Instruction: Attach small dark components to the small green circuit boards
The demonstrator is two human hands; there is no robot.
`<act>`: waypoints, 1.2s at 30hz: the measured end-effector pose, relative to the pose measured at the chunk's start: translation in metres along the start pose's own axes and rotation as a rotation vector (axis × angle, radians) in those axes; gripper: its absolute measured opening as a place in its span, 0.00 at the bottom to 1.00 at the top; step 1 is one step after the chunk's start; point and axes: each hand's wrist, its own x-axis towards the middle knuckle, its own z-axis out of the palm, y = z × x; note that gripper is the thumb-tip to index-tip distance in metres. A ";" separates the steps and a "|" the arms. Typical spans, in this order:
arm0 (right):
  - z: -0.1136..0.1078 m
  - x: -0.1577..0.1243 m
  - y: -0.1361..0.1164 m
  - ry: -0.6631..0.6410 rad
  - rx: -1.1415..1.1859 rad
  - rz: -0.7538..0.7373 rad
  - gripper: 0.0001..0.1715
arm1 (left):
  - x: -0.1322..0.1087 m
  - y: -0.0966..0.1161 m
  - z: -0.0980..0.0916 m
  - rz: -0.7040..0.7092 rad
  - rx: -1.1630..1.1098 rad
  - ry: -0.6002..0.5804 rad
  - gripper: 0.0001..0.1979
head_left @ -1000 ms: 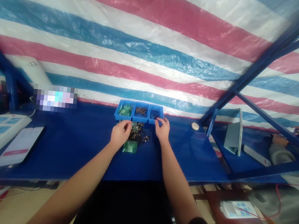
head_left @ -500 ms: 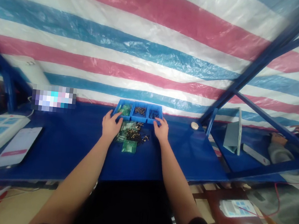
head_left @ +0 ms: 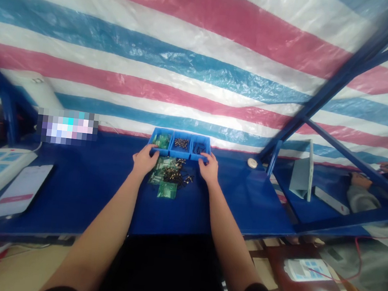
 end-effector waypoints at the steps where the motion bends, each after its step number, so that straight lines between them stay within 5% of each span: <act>1: 0.000 0.000 0.000 -0.003 0.000 -0.001 0.16 | 0.001 -0.001 -0.001 -0.007 -0.005 -0.008 0.15; 8: 0.001 0.000 -0.001 -0.040 0.036 0.031 0.18 | 0.002 0.001 -0.003 -0.026 -0.024 -0.046 0.15; 13: -0.010 -0.003 -0.009 0.206 -0.109 0.092 0.20 | -0.007 0.007 -0.002 -0.003 -0.026 0.089 0.24; 16: -0.022 -0.003 -0.008 -0.042 -0.039 0.050 0.09 | -0.018 0.014 -0.005 -0.008 0.020 0.248 0.26; 20: -0.028 -0.003 -0.001 -0.387 -0.088 -0.041 0.11 | -0.034 0.028 -0.011 0.071 0.049 0.336 0.24; 29: -0.021 -0.006 -0.003 -0.575 -0.034 -0.202 0.15 | -0.042 0.038 -0.009 0.199 0.017 0.320 0.17; 36: -0.013 -0.013 -0.019 -0.493 -0.084 -0.199 0.10 | -0.042 0.037 -0.009 0.231 -0.003 0.307 0.14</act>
